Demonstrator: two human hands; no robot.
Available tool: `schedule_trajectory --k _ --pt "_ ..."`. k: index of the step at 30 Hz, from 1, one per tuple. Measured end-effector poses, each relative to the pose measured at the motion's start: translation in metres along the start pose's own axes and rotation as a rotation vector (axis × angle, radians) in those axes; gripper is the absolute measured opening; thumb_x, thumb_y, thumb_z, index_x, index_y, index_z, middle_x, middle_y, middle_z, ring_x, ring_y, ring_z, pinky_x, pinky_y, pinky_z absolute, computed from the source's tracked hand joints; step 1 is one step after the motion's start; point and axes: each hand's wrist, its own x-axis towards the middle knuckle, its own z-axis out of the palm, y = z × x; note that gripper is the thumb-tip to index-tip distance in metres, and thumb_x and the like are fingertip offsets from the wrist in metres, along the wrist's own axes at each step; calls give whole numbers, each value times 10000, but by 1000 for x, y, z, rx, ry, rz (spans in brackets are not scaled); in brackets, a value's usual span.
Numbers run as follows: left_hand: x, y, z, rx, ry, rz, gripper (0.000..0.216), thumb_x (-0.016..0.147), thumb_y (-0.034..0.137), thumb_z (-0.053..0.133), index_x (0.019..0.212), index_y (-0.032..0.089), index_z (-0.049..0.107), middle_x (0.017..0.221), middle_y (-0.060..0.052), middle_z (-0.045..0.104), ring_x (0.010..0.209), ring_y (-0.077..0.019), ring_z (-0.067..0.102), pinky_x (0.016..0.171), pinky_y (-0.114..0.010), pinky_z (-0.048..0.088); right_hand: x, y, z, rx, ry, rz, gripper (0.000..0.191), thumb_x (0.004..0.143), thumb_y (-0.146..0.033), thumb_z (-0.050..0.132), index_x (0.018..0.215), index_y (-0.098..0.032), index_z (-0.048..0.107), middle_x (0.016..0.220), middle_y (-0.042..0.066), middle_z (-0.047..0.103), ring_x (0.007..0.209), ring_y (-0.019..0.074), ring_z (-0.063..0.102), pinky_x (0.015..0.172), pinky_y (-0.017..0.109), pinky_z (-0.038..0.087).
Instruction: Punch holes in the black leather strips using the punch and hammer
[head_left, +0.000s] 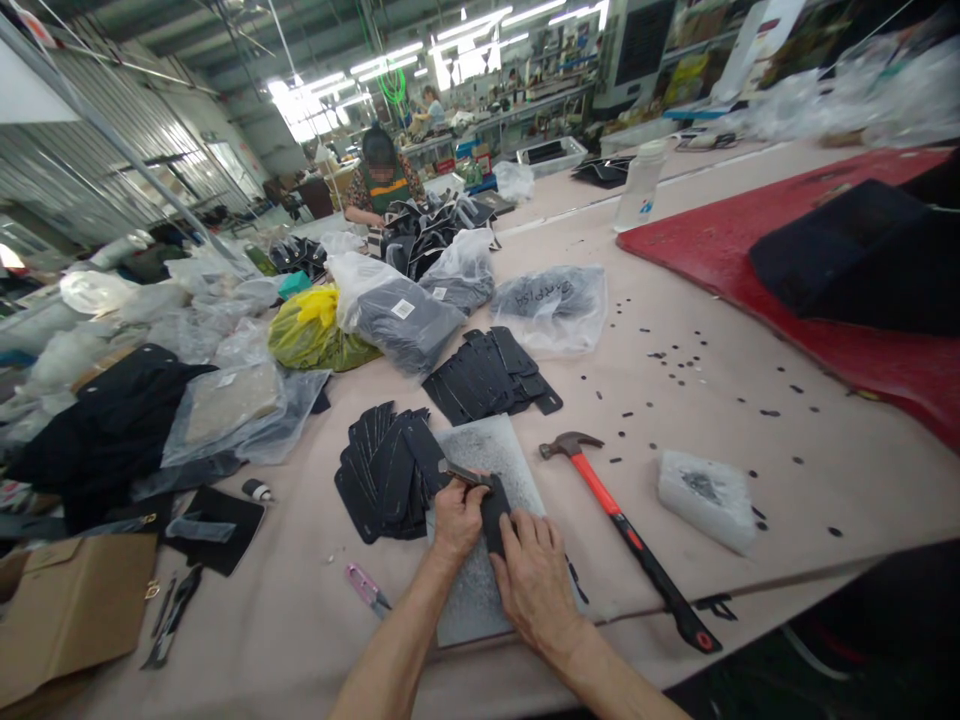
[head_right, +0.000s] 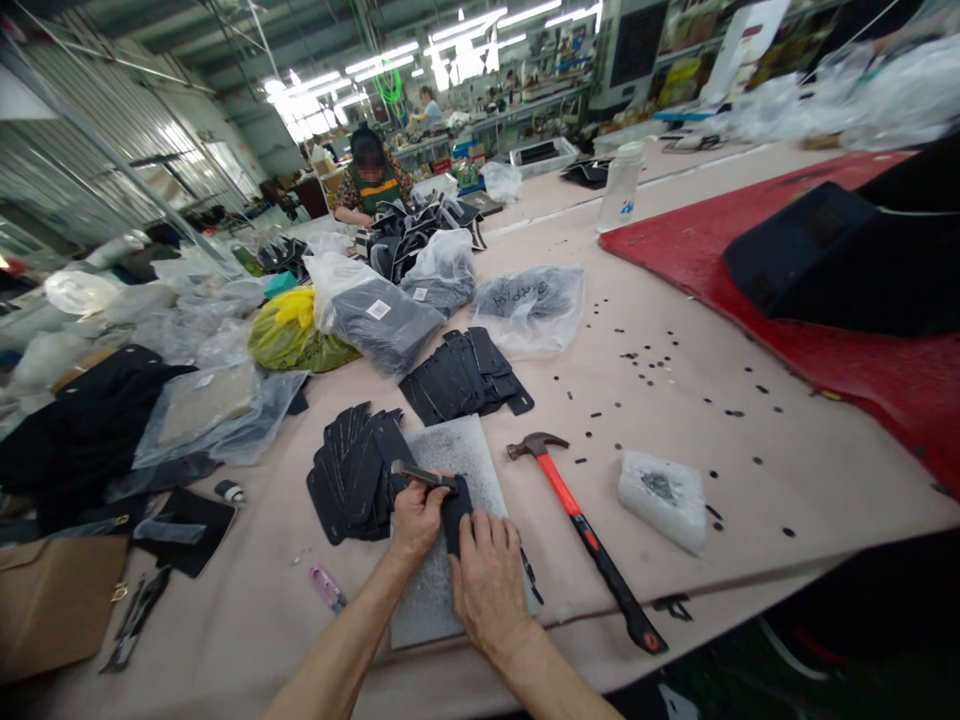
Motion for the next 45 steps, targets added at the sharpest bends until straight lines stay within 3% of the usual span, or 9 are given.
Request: schedule_trajectory --k 11,17,20,24,28,31,34,39,45 --pt "-2 -4 10 280 -12 117 151 867 169 519 902 210 660 885 -56 733 882 -194 694 835 -287 524 -3 13 -14 75 -52 -69 364 882 -235 507 1240 -187 554 1279 129 537 1128 284 469 1000 461 336" --pt "-2 -4 8 318 -26 112 130 859 162 534 914 209 642 866 -61 721 861 -206 690 800 -283 512 -5 89 -50 -161 66 123 341 893 -262 476 1209 -142 520 1259 183 516 1087 315 503 883 434 401" --pt "-2 -2 8 353 -44 117 110 857 162 540 884 213 634 827 -53 713 818 -205 688 755 -271 502 -10 130 -56 -230 -29 240 230 898 -280 448 1057 -150 551 1011 154 594 886 282 580 731 380 423" --pt "-2 2 7 363 -52 140 131 845 142 547 891 223 639 802 -42 710 775 -195 684 720 -259 489 -11 149 -53 123 -245 356 117 855 -306 456 789 -214 487 702 26 556 675 204 576 612 307 413" --pt "-3 3 6 330 -26 164 162 824 117 555 908 223 643 806 -40 712 770 -193 683 702 -254 485 -1 128 -59 852 -499 659 157 809 -365 483 768 -216 460 623 -29 494 532 132 513 514 252 427" --pt "-4 1 6 320 -34 169 174 824 107 548 923 221 635 809 -37 712 778 -191 685 697 -251 482 10 105 -75 1070 -500 772 237 821 -453 473 789 -219 456 614 -57 444 414 87 405 395 207 344" --pt "-4 0 7 318 -39 174 159 834 114 538 909 220 629 820 -40 713 776 -193 684 690 -255 481 23 84 -107 910 -319 658 354 862 -578 400 832 -232 468 572 -80 388 362 87 328 338 209 263" --pt "-3 -1 7 340 -37 163 142 838 130 536 884 227 628 793 -32 706 767 -193 682 696 -260 482 37 65 -162 326 73 81 341 918 -545 383 789 -243 474 506 -50 435 450 135 458 458 259 311" --pt "-4 -5 7 337 -22 169 96 841 151 542 841 230 597 758 -23 690 734 -188 674 663 -254 472 42 57 -188 -46 -10 -205 327 945 -485 375 725 -261 462 488 -32 485 370 137 415 435 295 188"
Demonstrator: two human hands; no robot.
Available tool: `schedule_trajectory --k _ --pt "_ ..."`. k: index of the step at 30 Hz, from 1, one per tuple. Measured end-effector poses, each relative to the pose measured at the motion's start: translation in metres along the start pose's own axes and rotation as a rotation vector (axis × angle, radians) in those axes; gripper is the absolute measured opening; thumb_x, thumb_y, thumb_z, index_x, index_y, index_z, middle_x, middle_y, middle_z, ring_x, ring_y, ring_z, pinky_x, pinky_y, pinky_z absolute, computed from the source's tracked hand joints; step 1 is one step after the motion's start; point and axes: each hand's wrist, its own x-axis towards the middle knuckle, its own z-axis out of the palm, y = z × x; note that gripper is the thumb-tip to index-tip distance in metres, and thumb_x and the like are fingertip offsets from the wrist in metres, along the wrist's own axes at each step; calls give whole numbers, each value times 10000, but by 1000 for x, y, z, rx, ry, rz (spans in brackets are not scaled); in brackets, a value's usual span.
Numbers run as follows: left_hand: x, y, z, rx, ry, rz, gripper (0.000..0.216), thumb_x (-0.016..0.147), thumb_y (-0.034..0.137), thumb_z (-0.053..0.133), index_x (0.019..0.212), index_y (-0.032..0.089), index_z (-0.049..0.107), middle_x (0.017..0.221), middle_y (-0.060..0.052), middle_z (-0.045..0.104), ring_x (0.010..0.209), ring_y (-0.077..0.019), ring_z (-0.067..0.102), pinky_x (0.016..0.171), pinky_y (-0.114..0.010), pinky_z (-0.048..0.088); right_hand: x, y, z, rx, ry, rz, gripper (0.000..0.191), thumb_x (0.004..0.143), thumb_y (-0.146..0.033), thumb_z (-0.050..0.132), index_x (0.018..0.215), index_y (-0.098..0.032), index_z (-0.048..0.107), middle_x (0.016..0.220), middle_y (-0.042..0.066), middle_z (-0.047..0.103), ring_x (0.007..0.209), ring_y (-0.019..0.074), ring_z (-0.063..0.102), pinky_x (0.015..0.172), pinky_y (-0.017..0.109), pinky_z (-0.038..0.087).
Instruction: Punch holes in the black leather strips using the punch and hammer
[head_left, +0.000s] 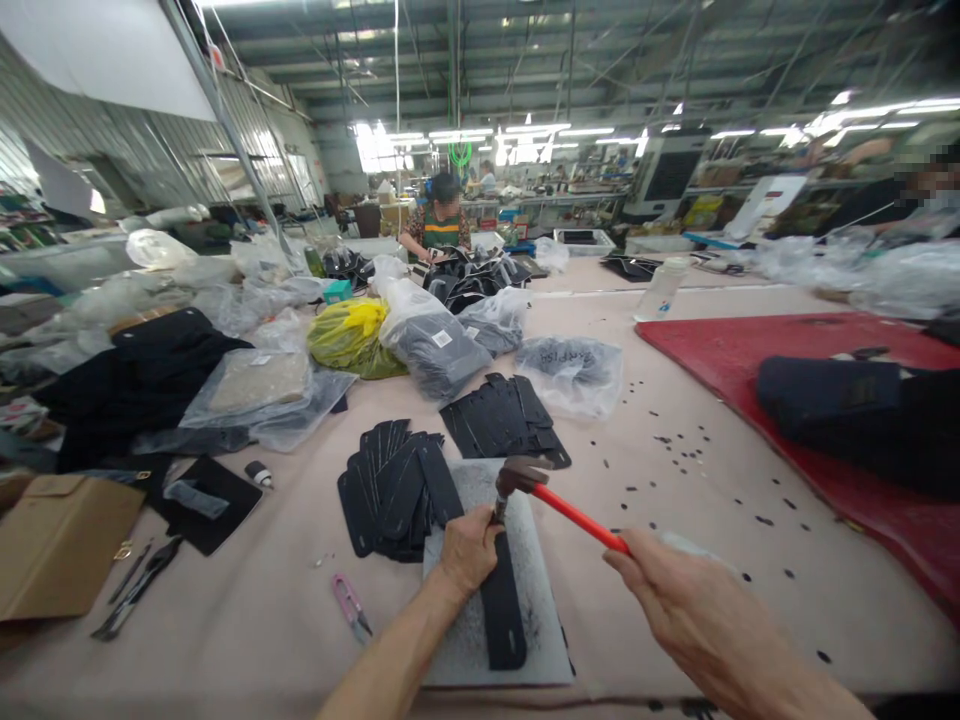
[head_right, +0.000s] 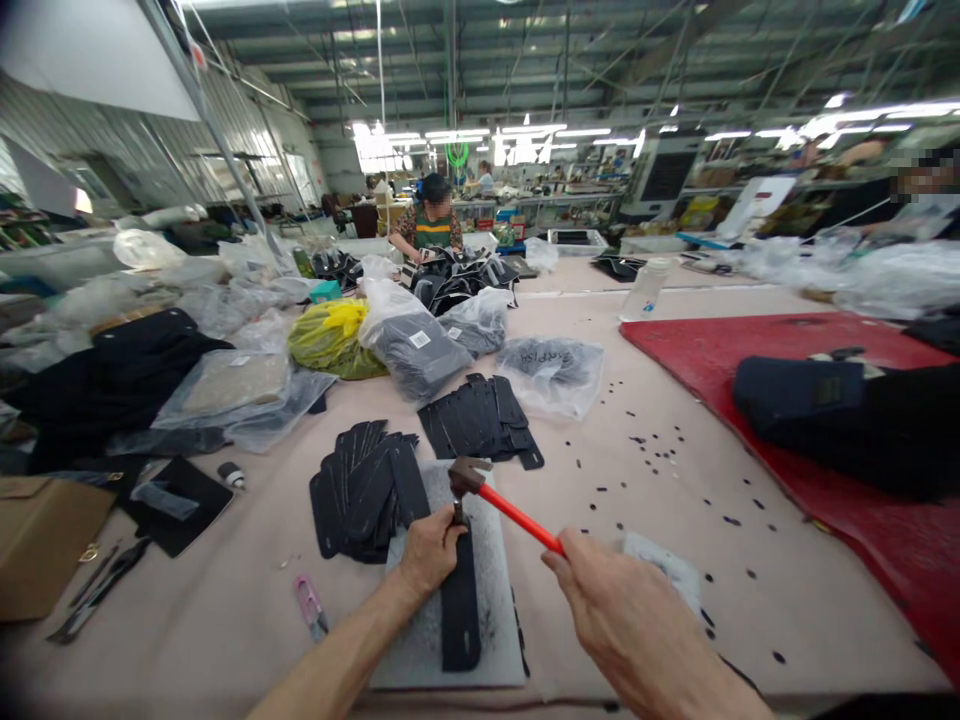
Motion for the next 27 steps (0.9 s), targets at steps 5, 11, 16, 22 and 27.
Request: schedule_trajectory --k 5,11,16,22,27 --pt "0 -1 0 -21 17 10 99 835 142 545 846 219 607 758 -31 693 742 -195 675 673 -263 468 1 -13 -7 133 303 94 357 958 -504 315 770 -257 493 483 -26 443 389 142 414 445 280 287" --pt "0 1 0 -27 21 3 115 834 133 541 849 223 610 750 -29 692 732 -194 674 659 -262 464 1 -10 -10 122 76 25 351 919 -520 413 679 -270 467 461 -25 459 359 140 392 410 286 225" --pt "0 1 0 -13 5 1 98 840 142 543 832 214 608 765 -34 695 757 -193 674 680 -259 465 2 -14 -19 195 374 167 324 944 -514 359 794 -259 493 523 -5 499 429 157 466 455 288 314" --pt "0 -1 1 -13 17 -2 102 835 129 545 832 210 607 757 -15 692 736 -173 668 667 -240 456 -13 21 12 10 -189 148 342 934 -509 366 762 -247 503 540 -19 528 431 143 456 473 279 238" --pt "0 -3 2 -20 39 25 102 824 115 559 834 203 610 752 -20 694 734 -173 668 670 -236 460 -33 77 68 162 -332 404 439 946 -483 236 661 -231 454 585 18 572 566 179 567 533 279 356"
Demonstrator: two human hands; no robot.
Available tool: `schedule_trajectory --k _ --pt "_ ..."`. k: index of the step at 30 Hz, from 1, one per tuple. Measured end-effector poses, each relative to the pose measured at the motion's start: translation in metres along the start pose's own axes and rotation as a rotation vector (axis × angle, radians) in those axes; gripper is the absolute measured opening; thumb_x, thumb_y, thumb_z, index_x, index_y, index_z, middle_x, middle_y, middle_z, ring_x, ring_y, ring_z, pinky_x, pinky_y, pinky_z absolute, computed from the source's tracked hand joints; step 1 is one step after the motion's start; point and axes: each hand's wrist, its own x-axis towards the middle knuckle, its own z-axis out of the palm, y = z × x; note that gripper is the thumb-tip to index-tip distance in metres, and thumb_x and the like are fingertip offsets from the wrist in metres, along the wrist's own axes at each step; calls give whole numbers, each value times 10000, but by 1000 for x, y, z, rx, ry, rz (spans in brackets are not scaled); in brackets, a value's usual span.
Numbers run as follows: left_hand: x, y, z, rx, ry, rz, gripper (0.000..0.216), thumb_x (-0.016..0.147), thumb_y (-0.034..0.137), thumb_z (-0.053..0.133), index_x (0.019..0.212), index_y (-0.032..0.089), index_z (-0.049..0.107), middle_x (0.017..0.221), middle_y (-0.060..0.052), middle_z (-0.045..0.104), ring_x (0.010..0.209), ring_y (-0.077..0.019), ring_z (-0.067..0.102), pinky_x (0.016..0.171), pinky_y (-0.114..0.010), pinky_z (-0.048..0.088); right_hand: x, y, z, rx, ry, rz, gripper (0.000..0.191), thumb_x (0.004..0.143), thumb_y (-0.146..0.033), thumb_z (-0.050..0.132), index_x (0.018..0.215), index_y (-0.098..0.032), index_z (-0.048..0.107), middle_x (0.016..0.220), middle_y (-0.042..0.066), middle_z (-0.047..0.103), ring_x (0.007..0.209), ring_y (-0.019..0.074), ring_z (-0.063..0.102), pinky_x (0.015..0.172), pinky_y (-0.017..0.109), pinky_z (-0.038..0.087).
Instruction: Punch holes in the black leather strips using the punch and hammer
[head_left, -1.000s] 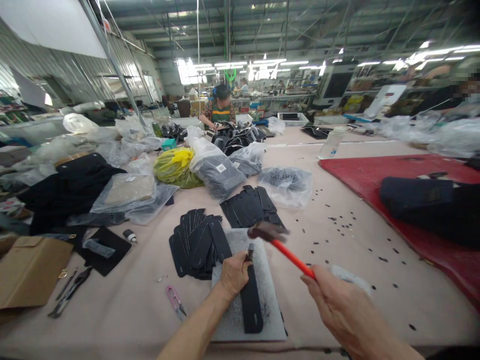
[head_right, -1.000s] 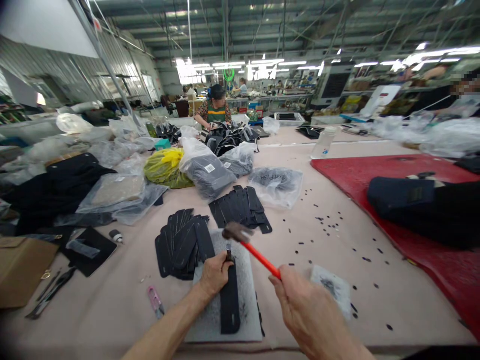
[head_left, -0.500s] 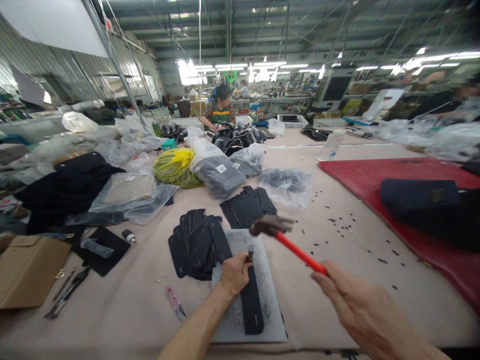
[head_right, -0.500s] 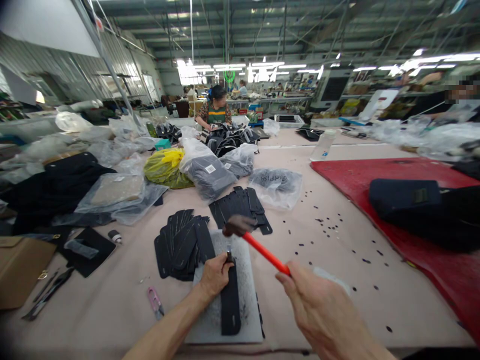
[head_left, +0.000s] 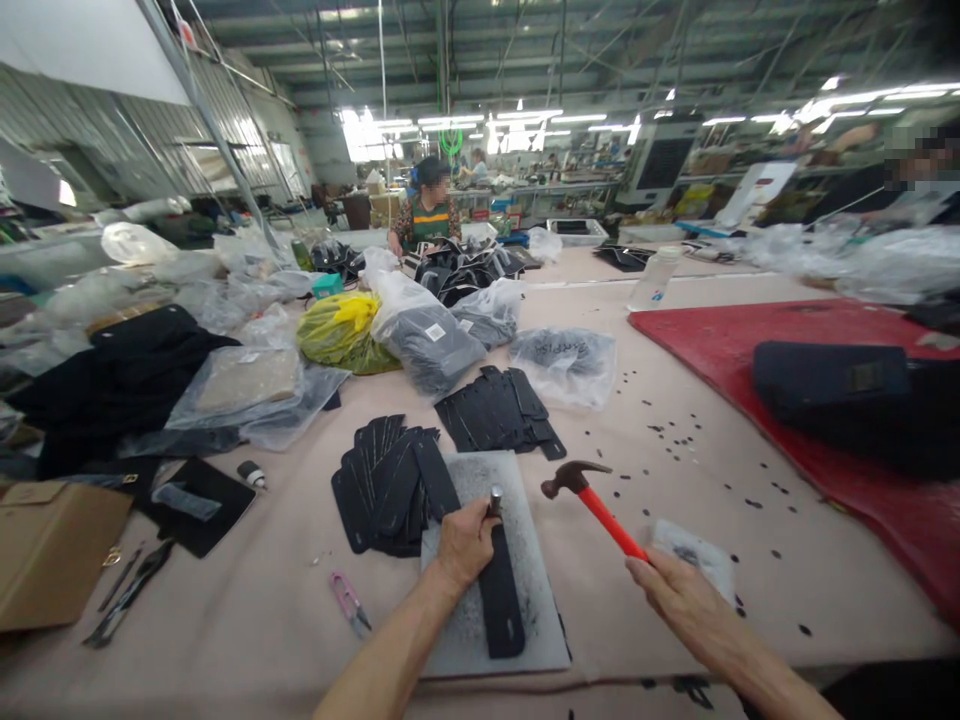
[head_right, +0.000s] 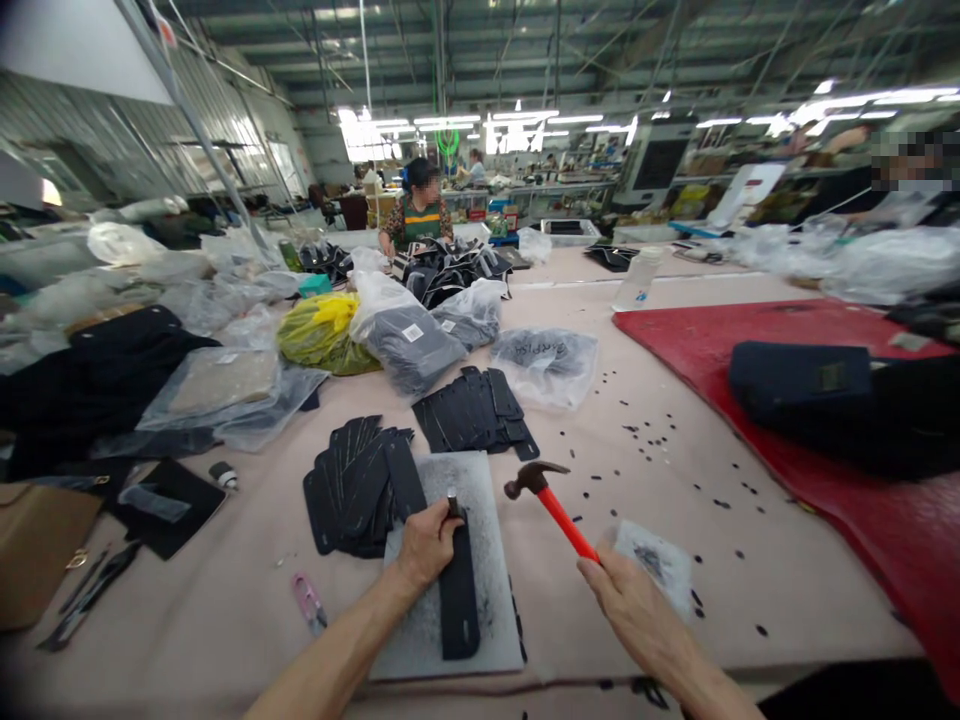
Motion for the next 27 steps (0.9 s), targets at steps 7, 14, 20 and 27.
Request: schedule_trajectory --k 7,14,20,27 --pt "1 1 -1 9 -10 -19 96 844 143 543 783 199 591 733 -32 681 703 -167 655 660 -229 449 9 -18 68 -217 281 -234 514 874 -370 445 1332 -141 490 1387 189 492 1224 346 483 973 504 376" --pt "5 5 -1 -81 -10 -132 115 852 186 503 806 202 608 755 -35 693 711 -169 650 682 -243 464 -9 -85 118 -81 -1 -648 813 828 -392 579 1522 -192 206 1571 92 239 1446 327 139 1159 577 80" --pt "21 7 -10 -463 160 -443 145 844 300 525 809 181 602 711 -7 673 641 -155 642 628 -246 509 -10 -77 119 -63 -47 -656 930 790 -471 609 1533 -179 130 1593 89 128 1455 325 97 1169 568 65" --pt "0 7 -23 -367 164 -401 150 829 294 558 808 177 651 719 -8 699 649 -152 633 634 -234 482 3 -80 125 -101 45 -639 852 841 -490 558 1529 -174 168 1586 104 149 1448 319 152 1170 556 61"
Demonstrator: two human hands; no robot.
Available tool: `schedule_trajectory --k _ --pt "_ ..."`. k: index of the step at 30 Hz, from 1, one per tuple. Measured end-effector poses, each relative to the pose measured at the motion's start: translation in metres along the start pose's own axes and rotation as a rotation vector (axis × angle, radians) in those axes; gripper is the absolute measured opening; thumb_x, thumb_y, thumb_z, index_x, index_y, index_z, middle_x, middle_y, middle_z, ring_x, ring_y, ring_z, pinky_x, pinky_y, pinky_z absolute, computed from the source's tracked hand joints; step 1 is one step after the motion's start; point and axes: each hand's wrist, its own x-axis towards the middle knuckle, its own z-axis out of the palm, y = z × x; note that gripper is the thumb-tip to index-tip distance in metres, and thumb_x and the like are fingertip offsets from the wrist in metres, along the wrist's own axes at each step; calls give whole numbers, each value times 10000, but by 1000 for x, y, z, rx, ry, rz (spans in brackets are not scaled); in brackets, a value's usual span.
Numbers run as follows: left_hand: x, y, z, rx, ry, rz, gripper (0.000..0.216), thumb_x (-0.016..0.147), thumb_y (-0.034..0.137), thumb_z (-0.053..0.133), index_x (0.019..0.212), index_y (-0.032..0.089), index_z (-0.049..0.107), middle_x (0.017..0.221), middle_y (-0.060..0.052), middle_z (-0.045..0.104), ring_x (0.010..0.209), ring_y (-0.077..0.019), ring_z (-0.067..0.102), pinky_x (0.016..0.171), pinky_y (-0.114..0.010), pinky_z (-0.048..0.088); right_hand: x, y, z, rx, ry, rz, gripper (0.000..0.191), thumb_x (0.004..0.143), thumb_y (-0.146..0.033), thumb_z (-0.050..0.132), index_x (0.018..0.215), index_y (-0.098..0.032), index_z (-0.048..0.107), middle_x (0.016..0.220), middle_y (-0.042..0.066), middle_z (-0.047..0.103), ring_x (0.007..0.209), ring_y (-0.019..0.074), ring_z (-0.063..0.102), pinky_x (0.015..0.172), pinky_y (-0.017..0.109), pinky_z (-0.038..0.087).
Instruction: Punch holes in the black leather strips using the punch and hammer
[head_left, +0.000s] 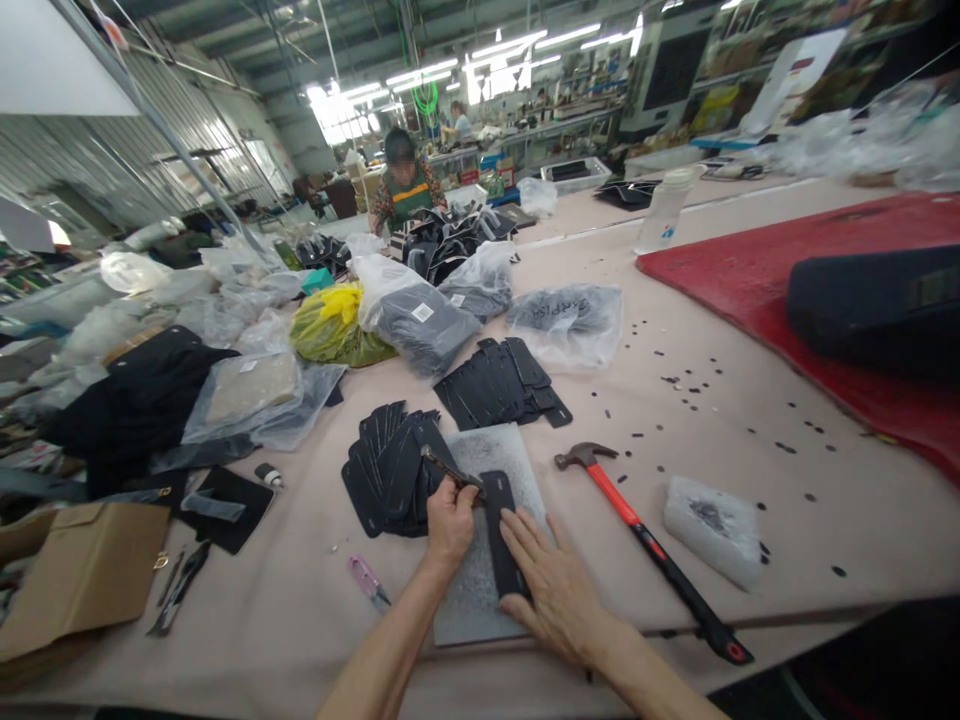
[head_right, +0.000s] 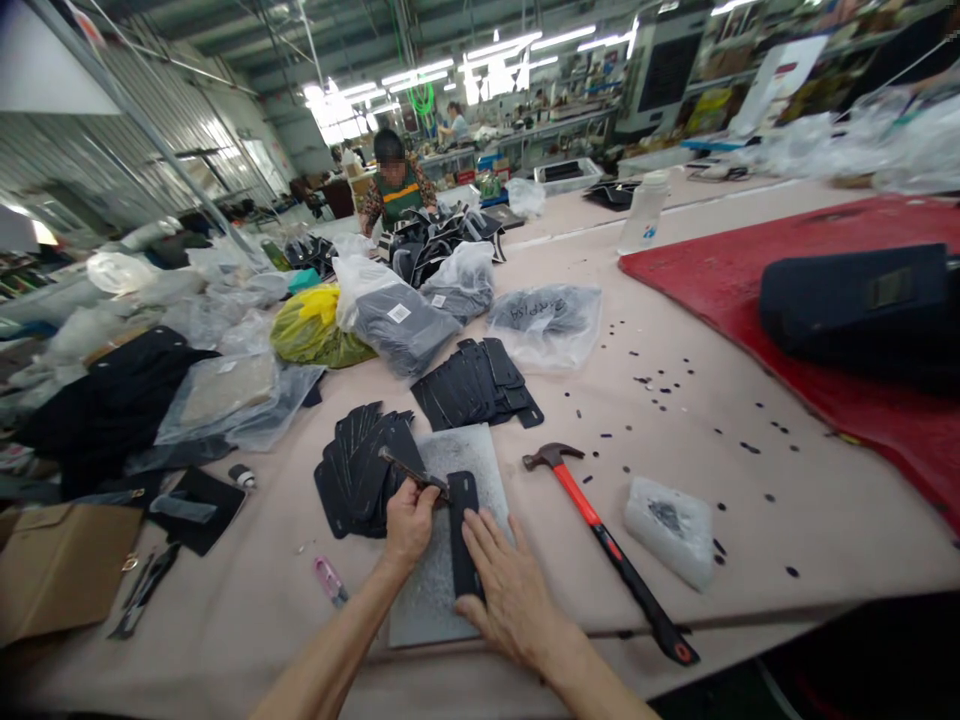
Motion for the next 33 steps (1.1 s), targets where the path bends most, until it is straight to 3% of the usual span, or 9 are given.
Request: schedule_trajectory --k 5,9,13,19,23,33 --pt "-15 -4 -1 -18 57 8 174 835 305 557 844 176 674 769 -30 723 706 -179 664 679 -262 507 48 17 -1 -24 24 16 813 850 -533 538 1503 -138 258 1570 137 212 1443 329 158 1153 588 37" --pt "-14 -2 -4 -7 26 40 164 831 264 552 882 176 680 832 -46 738 773 -192 680 726 -278 519 70 28 -9 27 11 11 855 796 -556 589 1490 -161 286 1562 147 243 1442 325 159 1134 606 64" --pt "-12 -3 -4 18 -42 44 173 830 230 532 882 185 691 841 -41 741 782 -185 682 744 -276 523 57 33 -12 51 43 45 819 773 -512 617 1463 -168 340 1572 145 211 1449 323 117 1128 601 78" --pt "-19 -12 2 12 -148 96 190 838 193 524 924 199 693 921 -39 746 878 -185 689 823 -290 535 44 26 -8 26 3 160 586 857 -357 514 1424 -243 420 1537 84 324 1437 319 151 1111 612 97" --pt "-19 -15 4 29 -177 132 222 829 162 533 980 204 691 1003 -43 744 963 -188 684 905 -313 523 52 22 -7 5 41 214 579 858 -367 539 1419 -277 426 1536 61 325 1429 331 155 1108 607 97" --pt "-14 -12 2 36 -170 120 203 844 176 533 939 191 711 985 -51 745 962 -190 685 897 -320 534 54 22 -5 1 56 244 591 864 -387 550 1428 -292 403 1547 57 298 1432 326 125 1112 600 74"
